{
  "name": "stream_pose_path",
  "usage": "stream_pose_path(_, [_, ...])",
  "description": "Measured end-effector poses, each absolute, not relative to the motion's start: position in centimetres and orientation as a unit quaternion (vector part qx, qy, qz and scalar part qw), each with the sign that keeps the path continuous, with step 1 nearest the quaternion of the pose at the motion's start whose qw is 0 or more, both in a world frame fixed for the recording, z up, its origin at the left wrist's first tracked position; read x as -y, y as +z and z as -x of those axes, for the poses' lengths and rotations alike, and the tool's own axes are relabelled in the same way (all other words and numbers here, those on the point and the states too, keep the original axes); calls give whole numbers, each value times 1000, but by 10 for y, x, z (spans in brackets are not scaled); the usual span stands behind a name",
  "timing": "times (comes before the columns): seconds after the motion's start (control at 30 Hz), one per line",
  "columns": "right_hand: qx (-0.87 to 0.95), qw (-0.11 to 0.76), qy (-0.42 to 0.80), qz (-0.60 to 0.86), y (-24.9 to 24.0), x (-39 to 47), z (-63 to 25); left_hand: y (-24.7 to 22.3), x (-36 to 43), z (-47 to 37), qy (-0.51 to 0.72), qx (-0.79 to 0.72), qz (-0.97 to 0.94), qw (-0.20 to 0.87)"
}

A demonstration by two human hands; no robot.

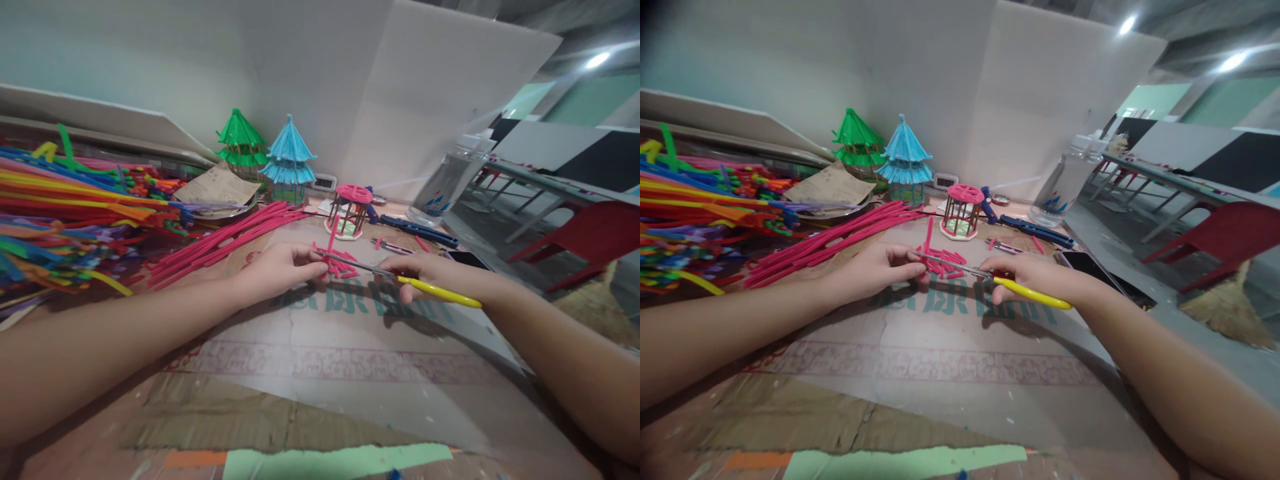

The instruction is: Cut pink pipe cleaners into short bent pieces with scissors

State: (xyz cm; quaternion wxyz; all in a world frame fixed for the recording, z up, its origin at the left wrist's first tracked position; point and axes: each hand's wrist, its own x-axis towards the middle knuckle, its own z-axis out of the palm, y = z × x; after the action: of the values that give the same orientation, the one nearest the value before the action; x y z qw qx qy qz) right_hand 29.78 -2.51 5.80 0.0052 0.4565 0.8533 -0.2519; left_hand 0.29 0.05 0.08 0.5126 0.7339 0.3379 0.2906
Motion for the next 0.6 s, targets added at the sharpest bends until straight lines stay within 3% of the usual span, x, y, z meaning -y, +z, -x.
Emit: stream_pose_path(0.6, [-830,-38,-271,-486,49,29,-296,2,0,-4,284,-343,-719,533])
